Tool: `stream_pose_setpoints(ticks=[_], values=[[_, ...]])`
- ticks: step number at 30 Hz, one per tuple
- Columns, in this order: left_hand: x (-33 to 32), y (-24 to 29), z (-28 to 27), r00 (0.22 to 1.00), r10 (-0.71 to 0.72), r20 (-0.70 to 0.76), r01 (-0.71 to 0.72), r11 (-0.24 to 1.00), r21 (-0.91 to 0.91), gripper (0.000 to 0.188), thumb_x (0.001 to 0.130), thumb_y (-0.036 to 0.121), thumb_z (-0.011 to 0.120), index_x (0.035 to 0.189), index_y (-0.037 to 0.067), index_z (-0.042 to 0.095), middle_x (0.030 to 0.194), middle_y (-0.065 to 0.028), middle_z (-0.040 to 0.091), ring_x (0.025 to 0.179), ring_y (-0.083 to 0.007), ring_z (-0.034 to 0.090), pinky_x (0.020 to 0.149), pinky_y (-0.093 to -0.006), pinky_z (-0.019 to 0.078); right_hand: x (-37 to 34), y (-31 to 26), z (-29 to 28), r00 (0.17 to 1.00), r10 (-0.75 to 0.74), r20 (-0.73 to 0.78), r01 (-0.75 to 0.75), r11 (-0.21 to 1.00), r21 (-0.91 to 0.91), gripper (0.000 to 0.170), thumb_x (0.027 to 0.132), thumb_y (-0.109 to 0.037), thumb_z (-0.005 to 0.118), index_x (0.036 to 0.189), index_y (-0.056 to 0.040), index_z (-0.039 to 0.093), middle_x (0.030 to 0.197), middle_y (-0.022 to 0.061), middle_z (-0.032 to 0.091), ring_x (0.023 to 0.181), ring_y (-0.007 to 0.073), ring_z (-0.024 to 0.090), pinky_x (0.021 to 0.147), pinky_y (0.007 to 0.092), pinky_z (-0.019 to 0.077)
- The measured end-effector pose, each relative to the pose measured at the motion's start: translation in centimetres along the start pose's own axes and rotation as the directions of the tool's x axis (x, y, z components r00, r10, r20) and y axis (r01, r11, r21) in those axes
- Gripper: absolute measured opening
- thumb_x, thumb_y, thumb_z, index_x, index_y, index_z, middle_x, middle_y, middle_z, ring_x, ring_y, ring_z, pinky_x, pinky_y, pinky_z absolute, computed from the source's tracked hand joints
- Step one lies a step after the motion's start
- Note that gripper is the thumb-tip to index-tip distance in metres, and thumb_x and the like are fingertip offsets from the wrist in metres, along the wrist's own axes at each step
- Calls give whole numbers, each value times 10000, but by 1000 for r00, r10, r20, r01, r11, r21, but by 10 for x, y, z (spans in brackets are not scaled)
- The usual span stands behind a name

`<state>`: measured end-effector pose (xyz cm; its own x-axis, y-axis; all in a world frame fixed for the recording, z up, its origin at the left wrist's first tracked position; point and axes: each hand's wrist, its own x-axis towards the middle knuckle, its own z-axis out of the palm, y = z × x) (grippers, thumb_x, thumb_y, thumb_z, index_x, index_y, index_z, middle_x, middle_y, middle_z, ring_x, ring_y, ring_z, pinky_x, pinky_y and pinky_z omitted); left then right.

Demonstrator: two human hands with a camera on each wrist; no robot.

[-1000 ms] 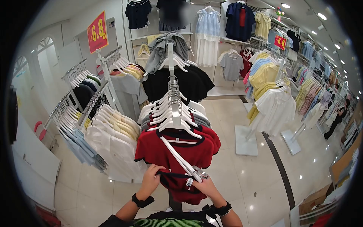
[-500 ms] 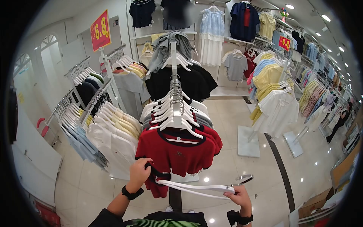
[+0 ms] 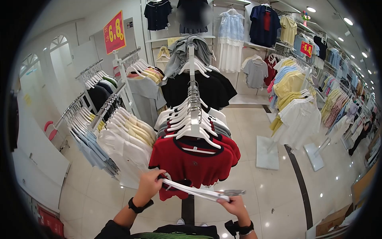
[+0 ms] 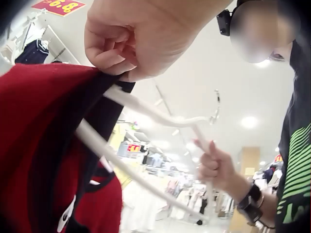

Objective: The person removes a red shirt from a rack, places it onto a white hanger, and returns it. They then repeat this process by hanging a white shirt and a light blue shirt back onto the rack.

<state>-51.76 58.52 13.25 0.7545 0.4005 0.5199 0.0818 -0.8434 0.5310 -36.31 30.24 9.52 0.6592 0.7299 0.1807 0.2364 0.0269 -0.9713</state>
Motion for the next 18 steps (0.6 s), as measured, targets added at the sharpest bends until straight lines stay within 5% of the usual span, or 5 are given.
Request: stream_pose_setpoints(ticks=[5,8,13,16,18], values=[[-6,55,18,976,198,88,-170,951,-259,286,684,20,587,967,37,619,785,-129,591,681,-293,583,604,-354,476,41,37,74,932,-342,116,352,933,-75,138,786,-163,688,870,-54,678,489,44,447,428,108,373,427,268,320],[0,70,9,967,158,201,-107,964,-243,289,693,29,601,981,32,621,776,-100,541,693,-286,560,594,-352,451,44,45,102,978,-166,127,159,985,66,145,795,-136,666,823,5,645,554,20,533,504,67,447,466,255,367],[6,52,-2,950,298,98,-310,939,151,325,740,219,669,1045,120,613,823,-46,476,834,-215,491,747,-365,363,43,17,84,994,-52,97,31,976,214,159,825,-118,641,894,24,642,676,-17,567,601,49,476,549,224,399],[8,50,-7,924,381,31,-381,911,159,396,706,290,701,1079,181,622,768,-26,466,752,-185,489,686,-351,363,40,5,81,986,-156,55,142,969,201,159,836,-127,631,886,24,644,663,-23,555,592,45,461,530,223,383],[10,55,-20,904,378,199,-419,876,240,474,677,304,709,1133,219,611,729,8,491,671,-143,510,600,-292,378,42,-6,76,979,-183,91,167,973,158,182,849,-153,627,896,21,646,664,-23,553,611,43,473,546,217,390]])
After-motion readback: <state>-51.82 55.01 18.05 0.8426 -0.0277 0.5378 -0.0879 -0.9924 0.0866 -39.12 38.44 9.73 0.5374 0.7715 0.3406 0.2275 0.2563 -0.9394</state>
